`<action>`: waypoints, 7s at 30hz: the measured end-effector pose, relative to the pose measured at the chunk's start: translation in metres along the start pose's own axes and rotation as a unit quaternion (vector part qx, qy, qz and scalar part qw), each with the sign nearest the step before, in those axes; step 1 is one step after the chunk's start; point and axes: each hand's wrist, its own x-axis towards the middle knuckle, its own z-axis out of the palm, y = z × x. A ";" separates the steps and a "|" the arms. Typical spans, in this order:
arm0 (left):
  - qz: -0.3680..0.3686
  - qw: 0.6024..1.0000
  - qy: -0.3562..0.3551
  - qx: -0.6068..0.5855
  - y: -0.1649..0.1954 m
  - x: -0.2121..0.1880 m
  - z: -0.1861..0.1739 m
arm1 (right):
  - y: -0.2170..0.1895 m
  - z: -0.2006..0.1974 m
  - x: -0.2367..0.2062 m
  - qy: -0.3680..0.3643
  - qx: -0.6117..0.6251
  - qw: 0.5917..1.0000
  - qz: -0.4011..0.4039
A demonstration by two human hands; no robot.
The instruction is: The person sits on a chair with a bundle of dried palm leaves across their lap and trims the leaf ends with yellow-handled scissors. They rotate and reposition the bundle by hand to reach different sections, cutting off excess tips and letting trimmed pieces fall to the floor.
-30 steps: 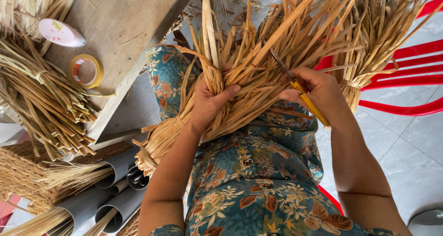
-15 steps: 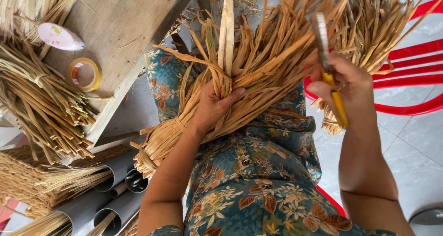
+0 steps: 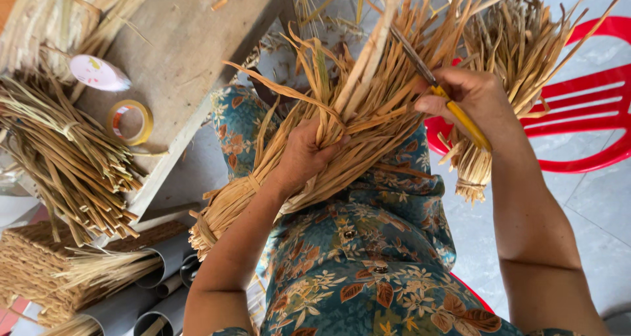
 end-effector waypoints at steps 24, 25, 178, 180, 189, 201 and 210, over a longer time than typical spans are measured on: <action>0.111 0.987 -0.041 0.107 0.002 0.022 -0.019 | 0.030 0.025 -0.037 0.070 0.163 0.984 0.027; 0.105 0.986 -0.046 0.119 0.002 0.021 -0.018 | 0.033 0.026 -0.040 0.070 0.166 0.983 0.024; -0.066 0.885 0.030 -0.460 -0.042 0.039 -0.014 | -0.030 0.047 -0.026 0.059 -0.056 0.993 -0.081; -0.062 0.888 0.018 -0.455 -0.045 0.039 -0.013 | -0.028 0.046 -0.024 0.063 -0.059 0.993 -0.084; -0.075 0.880 0.032 -0.468 -0.043 0.041 -0.013 | -0.004 0.042 -0.032 0.065 0.100 0.991 -0.066; -0.091 0.873 0.052 -0.476 -0.037 0.046 -0.010 | -0.036 0.055 -0.051 0.011 -0.119 0.989 -0.091; -0.083 0.864 0.063 -0.492 -0.039 0.046 -0.009 | -0.044 0.061 -0.039 0.023 -0.187 0.980 -0.065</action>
